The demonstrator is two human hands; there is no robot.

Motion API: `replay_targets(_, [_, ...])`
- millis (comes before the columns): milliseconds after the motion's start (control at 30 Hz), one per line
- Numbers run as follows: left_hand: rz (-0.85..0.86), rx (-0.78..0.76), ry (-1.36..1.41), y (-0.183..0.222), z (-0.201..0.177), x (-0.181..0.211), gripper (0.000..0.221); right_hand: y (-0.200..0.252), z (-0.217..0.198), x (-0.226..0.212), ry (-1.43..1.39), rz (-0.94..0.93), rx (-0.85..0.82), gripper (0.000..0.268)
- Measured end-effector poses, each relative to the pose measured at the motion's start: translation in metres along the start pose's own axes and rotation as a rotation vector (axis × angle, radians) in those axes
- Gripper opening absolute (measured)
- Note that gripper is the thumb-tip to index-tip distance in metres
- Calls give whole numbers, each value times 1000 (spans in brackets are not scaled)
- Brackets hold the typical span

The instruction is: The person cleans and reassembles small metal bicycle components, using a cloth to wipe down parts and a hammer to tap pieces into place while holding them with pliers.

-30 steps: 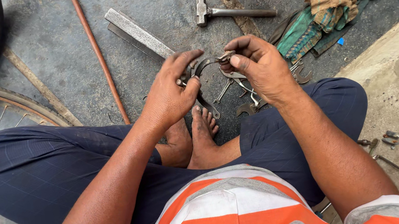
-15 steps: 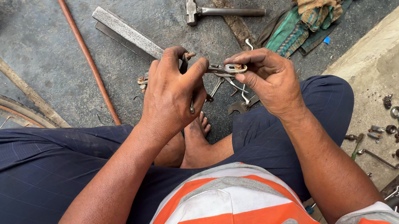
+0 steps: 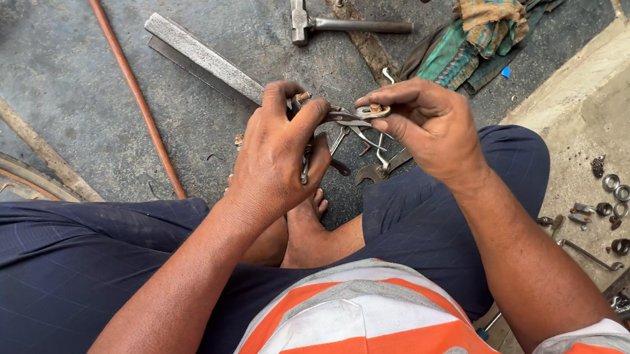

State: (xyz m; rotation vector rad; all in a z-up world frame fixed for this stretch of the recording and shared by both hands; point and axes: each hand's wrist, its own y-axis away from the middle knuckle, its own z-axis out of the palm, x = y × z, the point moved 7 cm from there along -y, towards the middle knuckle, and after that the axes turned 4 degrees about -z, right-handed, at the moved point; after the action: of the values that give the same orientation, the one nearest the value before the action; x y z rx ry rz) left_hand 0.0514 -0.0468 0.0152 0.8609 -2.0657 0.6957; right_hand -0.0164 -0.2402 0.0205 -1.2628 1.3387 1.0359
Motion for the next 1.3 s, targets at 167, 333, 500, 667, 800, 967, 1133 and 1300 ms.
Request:
replay_targets(167, [-32,-155,-66,-4,9,-32,58,-23,15,69,54,185,-15,26])
replay_targets(333, [-353,-168,-329,14,35,-98,33,-52,39,152,157,356,-202,31])
replay_targets(500, [-448,35,-421,14,44,-156,13,-105,0,225,1016,431,-224,42])
replay_targets(667, [-479,6,-453,20,66,-184,12,-144,-33,265,1340,34,-128,56])
replay_targets(800, [-524,-38,-505,22,76,-204,12,-159,-34,282,1439,70,-220,55])
replay_targets(967, [-558,-84,-620,22,85,-212,17,-167,-43,297,1446,171,-346,44])
replay_targets(1133, [-544,-84,-659,20,88,-211,25,-129,-48,324,1237,440,-326,35])
replay_targets(1300, [-594,-10,-491,24,92,-229,11,-90,1,250,716,654,-272,30])
